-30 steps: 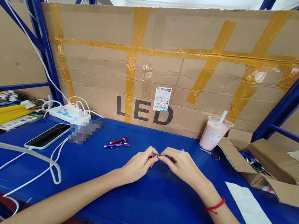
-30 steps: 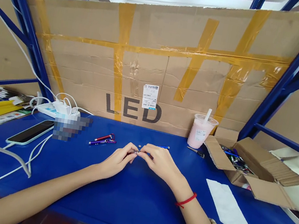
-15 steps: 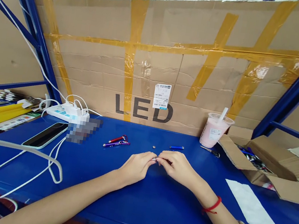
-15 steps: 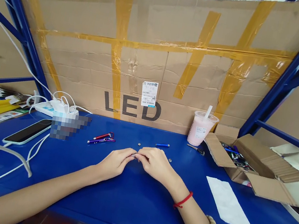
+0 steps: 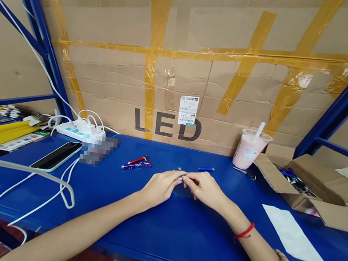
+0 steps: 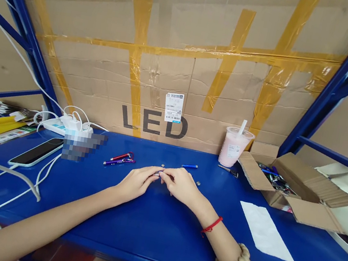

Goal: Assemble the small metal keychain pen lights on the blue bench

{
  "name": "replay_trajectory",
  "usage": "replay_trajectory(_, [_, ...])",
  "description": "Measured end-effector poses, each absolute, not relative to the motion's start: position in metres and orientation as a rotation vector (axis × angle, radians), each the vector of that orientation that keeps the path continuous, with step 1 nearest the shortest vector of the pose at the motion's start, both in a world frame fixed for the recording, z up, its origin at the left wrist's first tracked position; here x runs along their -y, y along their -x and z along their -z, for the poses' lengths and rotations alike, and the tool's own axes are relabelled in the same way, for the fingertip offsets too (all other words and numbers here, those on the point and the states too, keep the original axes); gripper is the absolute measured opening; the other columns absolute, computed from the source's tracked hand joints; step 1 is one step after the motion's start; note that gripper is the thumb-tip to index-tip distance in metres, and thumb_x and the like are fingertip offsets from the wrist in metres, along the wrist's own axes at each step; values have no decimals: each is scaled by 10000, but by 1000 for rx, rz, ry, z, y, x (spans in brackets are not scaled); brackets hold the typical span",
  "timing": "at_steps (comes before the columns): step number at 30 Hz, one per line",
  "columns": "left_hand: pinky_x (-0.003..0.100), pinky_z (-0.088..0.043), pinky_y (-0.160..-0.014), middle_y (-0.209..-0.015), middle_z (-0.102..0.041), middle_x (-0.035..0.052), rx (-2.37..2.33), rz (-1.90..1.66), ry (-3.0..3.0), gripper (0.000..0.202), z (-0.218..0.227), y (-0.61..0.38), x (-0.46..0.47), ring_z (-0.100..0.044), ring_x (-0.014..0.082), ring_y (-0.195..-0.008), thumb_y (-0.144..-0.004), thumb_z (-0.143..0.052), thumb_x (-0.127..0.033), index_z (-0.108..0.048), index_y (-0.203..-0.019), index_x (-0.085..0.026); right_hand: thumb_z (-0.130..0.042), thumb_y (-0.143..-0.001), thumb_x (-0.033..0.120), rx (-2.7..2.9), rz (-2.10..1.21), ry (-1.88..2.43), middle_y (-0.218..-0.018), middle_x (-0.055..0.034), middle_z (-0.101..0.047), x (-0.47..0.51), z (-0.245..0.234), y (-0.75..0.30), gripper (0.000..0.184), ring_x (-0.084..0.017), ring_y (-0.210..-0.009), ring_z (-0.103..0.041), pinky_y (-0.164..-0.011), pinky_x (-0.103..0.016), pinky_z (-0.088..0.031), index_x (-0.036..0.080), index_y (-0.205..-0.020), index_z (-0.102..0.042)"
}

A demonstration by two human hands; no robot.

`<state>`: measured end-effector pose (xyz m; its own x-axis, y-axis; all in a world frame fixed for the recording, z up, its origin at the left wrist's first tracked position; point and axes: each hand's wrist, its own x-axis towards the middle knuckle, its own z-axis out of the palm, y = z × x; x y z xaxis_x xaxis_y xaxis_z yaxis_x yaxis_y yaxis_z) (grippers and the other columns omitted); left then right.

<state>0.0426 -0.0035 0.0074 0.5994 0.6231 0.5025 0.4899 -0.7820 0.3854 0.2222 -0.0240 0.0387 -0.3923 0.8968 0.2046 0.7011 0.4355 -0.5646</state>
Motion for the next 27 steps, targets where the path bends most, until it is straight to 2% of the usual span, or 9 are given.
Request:
replay_trajectory(5, [278,-442,-812,-946,-621,35,-909,-901,-2589,286,-12,-43,4,-566,160,-893,-934,-319,-212,-569,-1072,-192,-331,-924,416,2240,-531,1372,-562,19,-564,25,-43,-226,397,-87,-474,-533,-571,-214,-369,166,-774,-602])
replay_trajectory(10, [247,-409,-792,-963,-606,12,-913,-909,-2523,235,-15,-46,6,-559,135,-893,-933,-311,-198,-541,-984,-189,-324,-924,472,2243,-549,1419,-602,36,-578,26,-47,-226,433,-66,-479,-528,-579,-203,-360,178,-769,-601])
replay_trajectory(16, [228,-374,-665,-837,-577,-1,-1072,-875,-2420,219,-15,-47,4,-533,120,-732,-938,-312,-253,-511,-1014,-198,-366,-902,493,2140,-239,1532,-667,22,-624,23,-54,-238,425,-92,-569,-550,-545,-217,-303,206,-749,-641])
replay_trajectory(21, [218,-342,-621,-804,-569,-16,-1155,-852,-2322,216,-15,-46,1,-523,117,-718,-941,-302,-296,-493,-1008,-219,-429,-868,484,1901,90,1748,-833,18,-660,15,-57,-256,352,-141,-715,-580,-555,-239,-289,232,-785,-660])
replay_trajectory(27, [228,-336,-632,-758,-558,-19,-1219,-849,-2240,222,-13,-46,-2,-524,124,-706,-940,-283,-312,-477,-998,-219,-606,-737,426,2132,-32,1954,-898,57,-664,19,-62,-266,172,-168,-858,-596,-596,-237,-338,297,-811,-693])
